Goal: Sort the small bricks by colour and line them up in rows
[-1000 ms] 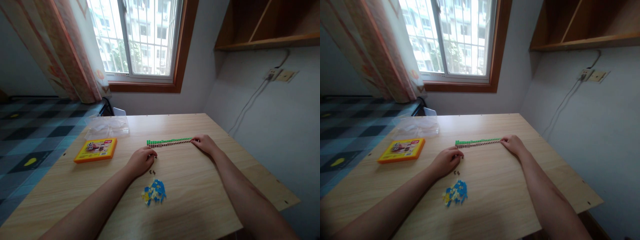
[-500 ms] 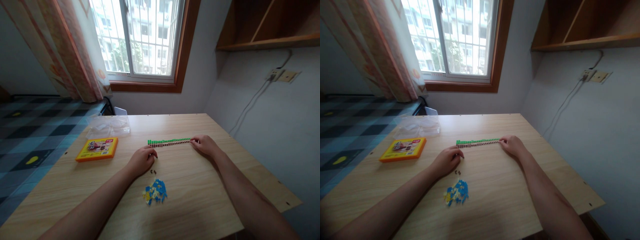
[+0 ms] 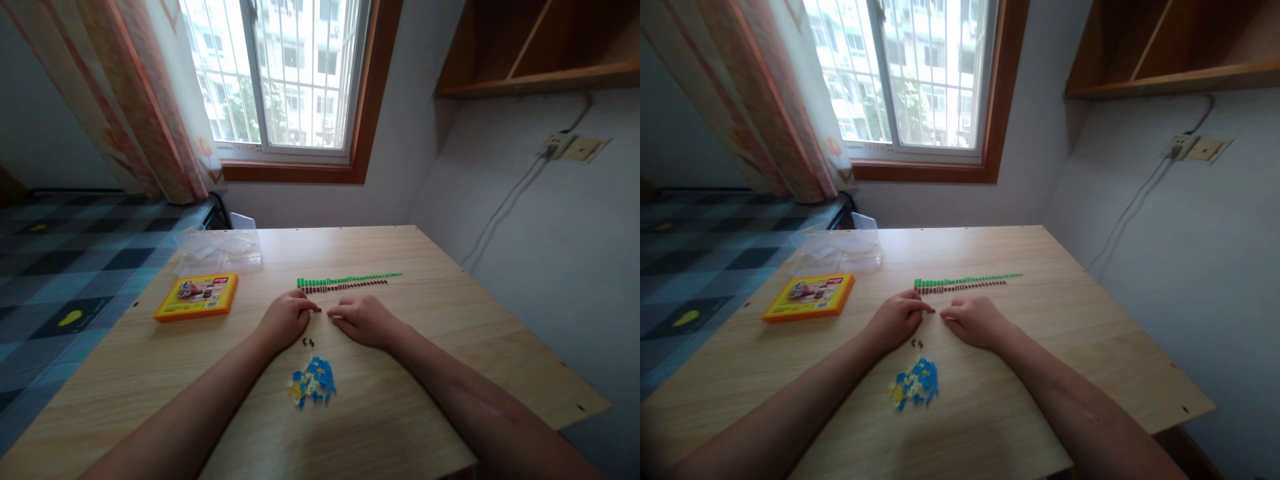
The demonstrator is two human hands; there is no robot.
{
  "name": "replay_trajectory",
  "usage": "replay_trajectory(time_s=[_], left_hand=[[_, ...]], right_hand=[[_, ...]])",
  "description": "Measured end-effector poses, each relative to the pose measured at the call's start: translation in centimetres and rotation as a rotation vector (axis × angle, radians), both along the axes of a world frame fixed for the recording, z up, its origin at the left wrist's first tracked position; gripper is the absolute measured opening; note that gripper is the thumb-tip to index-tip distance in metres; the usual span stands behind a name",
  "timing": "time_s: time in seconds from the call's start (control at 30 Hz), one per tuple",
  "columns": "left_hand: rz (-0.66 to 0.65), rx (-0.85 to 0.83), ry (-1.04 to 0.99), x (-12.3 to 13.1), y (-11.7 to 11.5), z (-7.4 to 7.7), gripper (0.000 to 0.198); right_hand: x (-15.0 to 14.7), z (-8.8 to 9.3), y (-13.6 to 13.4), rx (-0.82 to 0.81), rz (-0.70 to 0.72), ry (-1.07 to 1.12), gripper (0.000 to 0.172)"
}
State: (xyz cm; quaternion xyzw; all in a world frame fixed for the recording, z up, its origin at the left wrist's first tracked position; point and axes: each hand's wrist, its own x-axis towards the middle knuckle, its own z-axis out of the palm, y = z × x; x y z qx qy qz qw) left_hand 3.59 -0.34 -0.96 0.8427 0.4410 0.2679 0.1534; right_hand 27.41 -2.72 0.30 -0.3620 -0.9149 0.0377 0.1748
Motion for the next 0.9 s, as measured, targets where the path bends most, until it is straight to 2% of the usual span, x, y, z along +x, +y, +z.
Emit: replay_trajectory(time_s=[0.33,0.43,0.6,0.9], left_hand=[[-0.020,0.038,0.113,0.5,0.0,0.3,0.035],[0.001,0.039,0.034,0.4,-0.1,0.5,0.032],[0.137,0.062,-0.167,0.1,-0.3,0.9,0.025],[0.210,0.079,-0.209,-0.4,-0.1,0.7,0.025]], right_hand=[[-0.8,-1.0,0.5,0.013,-0.181,0.046,0.023],[-1.1,-1.1,0.5,-0.001,-0.178,0.067,0.024],[-1.1,-1.0,0.5,-0.010,-0.139,0.072,0.022],[0.2,-1.2,1.2,-0.071,-0.130,0.106,0.010]])
